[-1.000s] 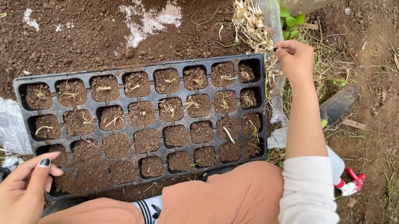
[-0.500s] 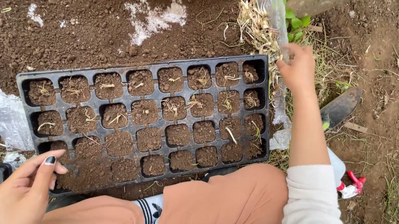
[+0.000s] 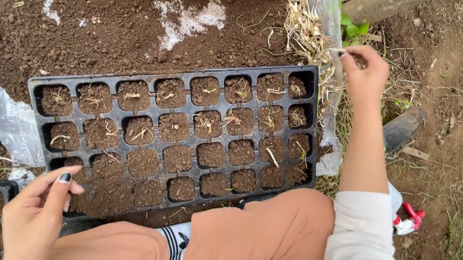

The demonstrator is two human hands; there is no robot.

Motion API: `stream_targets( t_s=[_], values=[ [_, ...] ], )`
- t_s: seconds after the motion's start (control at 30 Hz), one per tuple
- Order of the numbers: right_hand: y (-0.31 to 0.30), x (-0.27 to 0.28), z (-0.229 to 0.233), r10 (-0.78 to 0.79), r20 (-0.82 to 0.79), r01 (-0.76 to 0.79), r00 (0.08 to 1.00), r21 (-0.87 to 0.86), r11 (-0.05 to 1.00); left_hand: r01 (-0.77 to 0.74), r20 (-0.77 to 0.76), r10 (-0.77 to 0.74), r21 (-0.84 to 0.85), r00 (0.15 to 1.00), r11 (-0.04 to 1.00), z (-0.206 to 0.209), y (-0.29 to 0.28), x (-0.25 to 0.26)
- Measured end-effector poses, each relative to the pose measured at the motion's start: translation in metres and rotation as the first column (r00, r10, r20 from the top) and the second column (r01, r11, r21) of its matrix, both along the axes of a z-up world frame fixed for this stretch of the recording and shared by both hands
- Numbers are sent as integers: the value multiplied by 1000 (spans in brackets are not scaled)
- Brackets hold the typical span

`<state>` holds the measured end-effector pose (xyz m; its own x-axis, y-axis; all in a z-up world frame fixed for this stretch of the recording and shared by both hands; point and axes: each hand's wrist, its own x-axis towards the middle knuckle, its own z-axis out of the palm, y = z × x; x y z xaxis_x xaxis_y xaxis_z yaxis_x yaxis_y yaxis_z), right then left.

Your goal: The person places small seeds into the cells of a black seedling tray filled with soil. They use their hands to pick up seeds and carefully position them in the soil, occasionally adjusting the tray.

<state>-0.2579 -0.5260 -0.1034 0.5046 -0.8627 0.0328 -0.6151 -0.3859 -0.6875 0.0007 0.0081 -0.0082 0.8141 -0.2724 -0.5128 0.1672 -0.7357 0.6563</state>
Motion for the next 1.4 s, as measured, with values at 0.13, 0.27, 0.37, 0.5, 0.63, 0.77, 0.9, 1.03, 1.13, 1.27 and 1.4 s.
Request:
stream_targets(
  t_s=[0.13,0.27,0.37,0.5,0.63,0.77,0.9,1.03,1.13,1.27,1.4],
  values=[
    [28,-8,40,-324,401,186,857,345,920,-6,-40,6,-17,999,1000,13,-7,-2],
    [71,-20,67,-413,616,17,671,544,839,57,26,-55,-81,998,995,13,4,-4],
    [124,-14,86,-255,451,-22,855,523,852,88,64,-80,-148,995,985,14,9,-4],
    [205,13,99,196,-258,-50,946,480,876,107,68,-95,-193,993,975,16,13,-4],
    [226,4,23,401,-334,-317,853,280,906,98,62,-84,-261,995,960,10,17,-5],
    [233,9,-13,527,-436,-523,729,142,840,110,59,-98,-271,993,956,13,22,-6],
    [239,12,-27,509,-613,-559,604,130,819,92,156,-23,-457,988,885,13,22,-7],
    [249,21,-31,457,-639,-563,619,45,825,103,143,-46,-422,989,901,20,20,-8],
    [254,28,-40,422,-702,-619,574,-36,784,107,128,-61,-392,990,914,19,18,-8],
    [254,30,-28,457,-644,-582,613,22,813,88,-37,-93,-117,995,989,33,10,-7],
    [217,61,107,384,-491,-248,782,319,914,2,-78,-2,-5,997,1000,19,7,-4]
  ],
)
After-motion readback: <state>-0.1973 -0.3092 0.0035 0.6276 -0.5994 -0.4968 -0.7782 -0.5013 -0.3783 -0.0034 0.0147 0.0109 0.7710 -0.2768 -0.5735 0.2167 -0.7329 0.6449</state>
